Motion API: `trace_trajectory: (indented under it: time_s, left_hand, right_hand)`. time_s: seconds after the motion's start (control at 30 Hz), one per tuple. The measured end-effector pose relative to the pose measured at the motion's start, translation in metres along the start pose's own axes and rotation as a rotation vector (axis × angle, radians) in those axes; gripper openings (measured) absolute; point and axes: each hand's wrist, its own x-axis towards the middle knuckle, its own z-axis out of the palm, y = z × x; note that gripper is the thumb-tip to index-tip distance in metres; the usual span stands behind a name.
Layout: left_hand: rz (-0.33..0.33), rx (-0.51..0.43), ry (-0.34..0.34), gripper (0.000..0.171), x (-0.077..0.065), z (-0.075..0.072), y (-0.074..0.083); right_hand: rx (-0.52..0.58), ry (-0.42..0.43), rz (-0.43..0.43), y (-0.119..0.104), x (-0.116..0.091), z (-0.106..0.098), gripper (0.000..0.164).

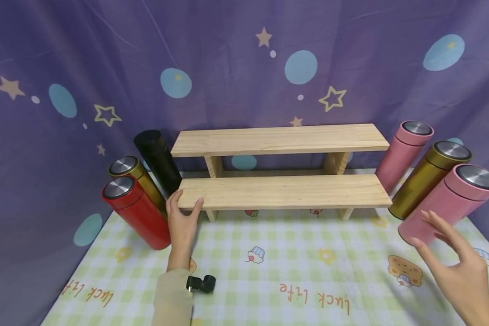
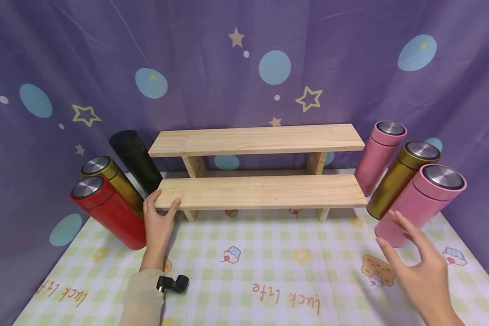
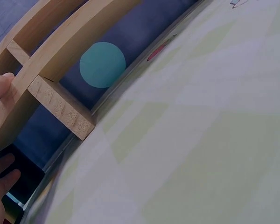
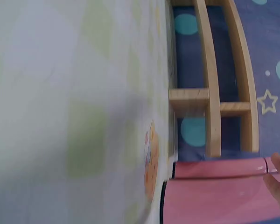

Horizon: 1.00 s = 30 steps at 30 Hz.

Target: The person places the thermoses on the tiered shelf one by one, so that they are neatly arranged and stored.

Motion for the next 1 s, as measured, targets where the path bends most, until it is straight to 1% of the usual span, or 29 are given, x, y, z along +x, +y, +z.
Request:
trace_trajectory:
  time_s: [0.13,0.27,0.37,0.57,0.73,0.87,1.0]
  left_hand:
    - [-0.003,-0.012,-0.009,0.071,-0.001,0.001,0.0]
    - [-0.004,-0.018,-0.009,0.071,-0.002,0.002,-0.001]
    - [-0.007,-0.015,-0.007,0.071,-0.002,0.001,-0.002]
    - [-0.01,-0.006,-0.008,0.072,-0.003,-0.001,-0.004]
    - [-0.013,-0.007,-0.007,0.071,-0.003,-0.002,-0.003]
    - [-0.009,-0.009,-0.007,0.07,-0.002,-0.001,-0.001]
    - [-0.005,-0.01,-0.008,0.07,-0.001,-0.001,-0.001]
  right_hand:
    - [0.025,0.038,-0.017,0.01,-0.004,-0.01,0.058]
    - [0.091,0.073,-0.035,0.02,-0.007,-0.016,0.056]
    - [0.088,0.1,-0.033,0.026,-0.008,-0.02,0.055]
    - [0.059,0.142,-0.041,0.033,-0.008,-0.028,0.05]
    - [0.024,0.172,-0.021,0.041,-0.008,-0.032,0.05]
    - [-0.025,0.194,0.002,0.05,-0.008,-0.034,0.049]
    - [-0.059,0.207,0.028,0.054,-0.005,-0.033,0.05]
